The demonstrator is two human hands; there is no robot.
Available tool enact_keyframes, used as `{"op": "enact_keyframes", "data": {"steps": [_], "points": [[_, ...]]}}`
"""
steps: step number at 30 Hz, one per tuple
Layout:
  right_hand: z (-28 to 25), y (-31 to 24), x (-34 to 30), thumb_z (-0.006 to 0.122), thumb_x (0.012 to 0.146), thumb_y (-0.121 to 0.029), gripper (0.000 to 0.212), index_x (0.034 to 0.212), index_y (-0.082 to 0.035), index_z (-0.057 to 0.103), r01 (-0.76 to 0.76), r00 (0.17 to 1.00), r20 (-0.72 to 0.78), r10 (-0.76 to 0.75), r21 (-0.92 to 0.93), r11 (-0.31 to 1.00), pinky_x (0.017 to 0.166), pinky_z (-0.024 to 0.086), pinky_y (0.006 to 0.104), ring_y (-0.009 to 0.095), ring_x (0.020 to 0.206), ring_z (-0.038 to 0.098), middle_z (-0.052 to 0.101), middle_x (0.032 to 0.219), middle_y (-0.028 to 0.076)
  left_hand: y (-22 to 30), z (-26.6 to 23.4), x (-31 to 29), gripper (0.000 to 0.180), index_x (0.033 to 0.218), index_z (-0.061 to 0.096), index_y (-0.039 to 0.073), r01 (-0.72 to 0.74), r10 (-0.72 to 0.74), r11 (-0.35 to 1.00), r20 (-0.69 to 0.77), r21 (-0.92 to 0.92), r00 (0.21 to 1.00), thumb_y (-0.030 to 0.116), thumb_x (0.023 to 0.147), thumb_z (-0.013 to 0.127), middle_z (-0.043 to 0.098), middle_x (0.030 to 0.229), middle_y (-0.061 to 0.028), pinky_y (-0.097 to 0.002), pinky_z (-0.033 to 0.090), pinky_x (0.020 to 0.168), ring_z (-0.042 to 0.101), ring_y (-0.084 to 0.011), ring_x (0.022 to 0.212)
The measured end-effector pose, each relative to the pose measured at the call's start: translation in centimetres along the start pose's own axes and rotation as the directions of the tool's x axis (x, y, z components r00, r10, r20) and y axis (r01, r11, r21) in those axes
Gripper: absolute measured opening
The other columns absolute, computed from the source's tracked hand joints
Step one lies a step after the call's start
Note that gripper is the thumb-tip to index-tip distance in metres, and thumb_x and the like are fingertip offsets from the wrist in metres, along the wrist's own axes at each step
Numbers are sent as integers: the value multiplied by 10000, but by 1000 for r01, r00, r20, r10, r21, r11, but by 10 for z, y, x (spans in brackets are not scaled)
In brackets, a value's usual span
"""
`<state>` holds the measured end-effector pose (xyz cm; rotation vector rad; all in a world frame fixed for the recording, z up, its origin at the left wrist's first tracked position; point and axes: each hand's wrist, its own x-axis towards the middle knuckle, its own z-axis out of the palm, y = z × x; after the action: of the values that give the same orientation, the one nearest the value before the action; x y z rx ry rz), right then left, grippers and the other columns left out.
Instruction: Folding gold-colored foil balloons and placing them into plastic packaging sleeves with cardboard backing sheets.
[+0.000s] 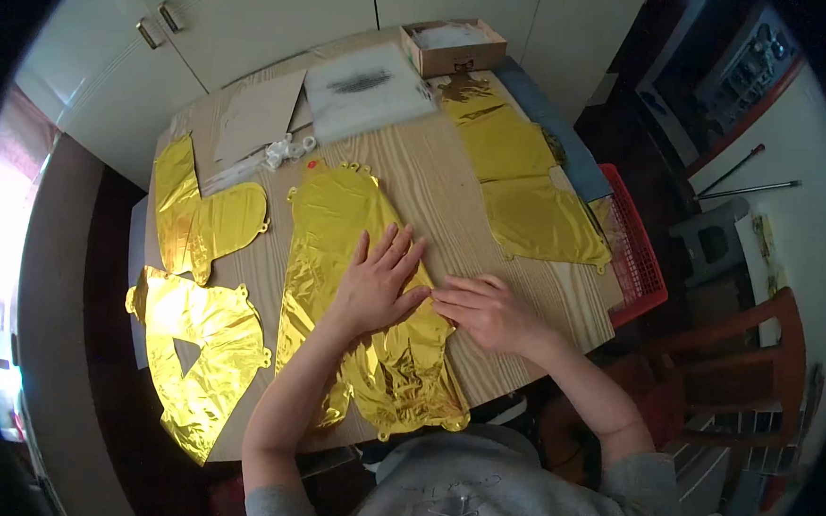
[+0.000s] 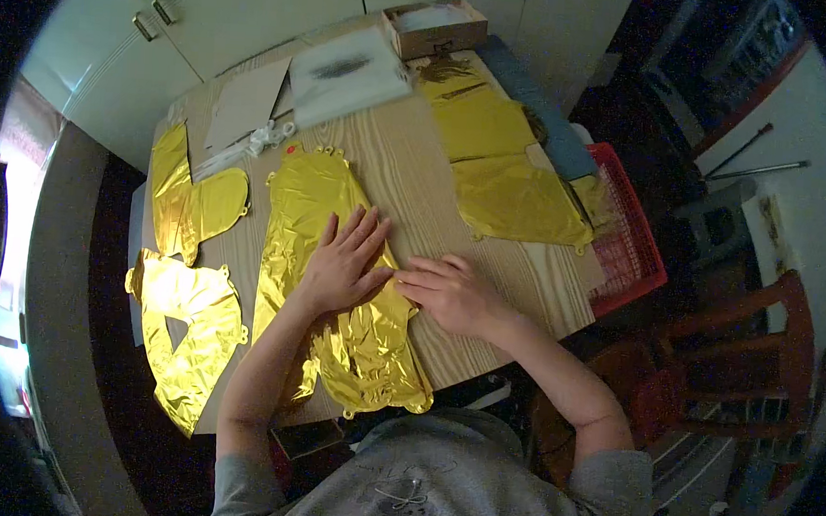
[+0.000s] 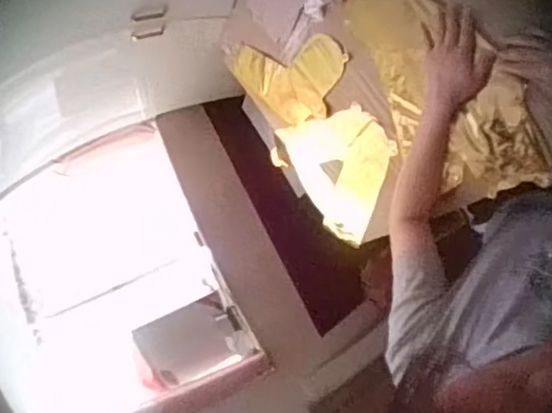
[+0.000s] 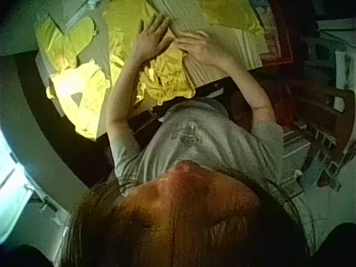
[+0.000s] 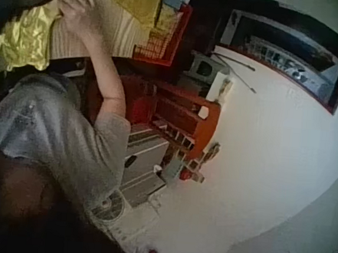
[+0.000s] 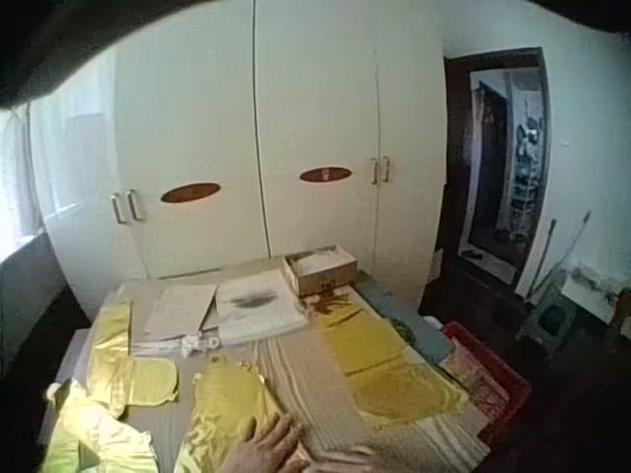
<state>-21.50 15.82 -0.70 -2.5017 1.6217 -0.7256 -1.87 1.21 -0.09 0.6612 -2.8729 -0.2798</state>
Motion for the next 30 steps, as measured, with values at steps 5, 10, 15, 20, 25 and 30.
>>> {"op": "enact_keyframes", "data": {"steps": [5,10,15,20,25,30], "points": [[4,1,-5,565,877,-140,308,1163,-146,679,-1,1000,9,1,9,1000,1014,371,412,212,1235,545,636,1263,3,-2,2,-1,698,1468,361,70,1,-1,1000,1,-5,1000,484,925,506,322,1538,-149,-559,119,1165,249,-344,1443],[3,2,-5,572,878,-153,303,1161,-151,681,16,1000,1,-16,-4,1000,1017,365,401,203,1246,543,641,1261,0,-1,-2,0,713,1471,353,64,12,-12,1000,7,-7,1000,480,916,516,323,1538,-149,-561,120,1166,247,-344,1445],[-1,0,-3,570,883,-162,295,1154,-158,688,21,1000,14,-21,14,1000,1021,361,402,197,1240,550,648,1252,-1,-1,0,1,712,1474,345,66,9,-9,1000,6,11,1000,472,915,518,325,1536,-150,-564,128,1163,258,-349,1439],[0,0,-3,570,892,-169,285,1150,-162,692,16,1000,22,-16,15,1000,1023,359,411,205,1242,548,647,1258,-8,-2,-1,2,716,1479,327,58,15,-15,1000,10,1,1000,457,917,522,331,1530,-160,-563,134,1163,265,-355,1434],[4,1,-5,569,899,-169,271,1135,-162,701,-1,1000,13,0,33,999,1022,358,412,216,1241,547,642,1268,-15,-10,-6,11,720,1448,362,14,142,-152,984,-81,-111,985,433,899,563,340,1521,-178,-545,168,1164,259,-347,1438],[3,1,-5,611,877,-165,263,1120,-168,712,15,1000,-24,-15,17,1000,1002,368,392,196,1230,555,656,1243,-26,-35,-3,33,501,1172,593,-26,367,-408,912,-324,-182,854,332,828,660,501,1310,-251,-472,371,1041,446,-396,1253]]}}
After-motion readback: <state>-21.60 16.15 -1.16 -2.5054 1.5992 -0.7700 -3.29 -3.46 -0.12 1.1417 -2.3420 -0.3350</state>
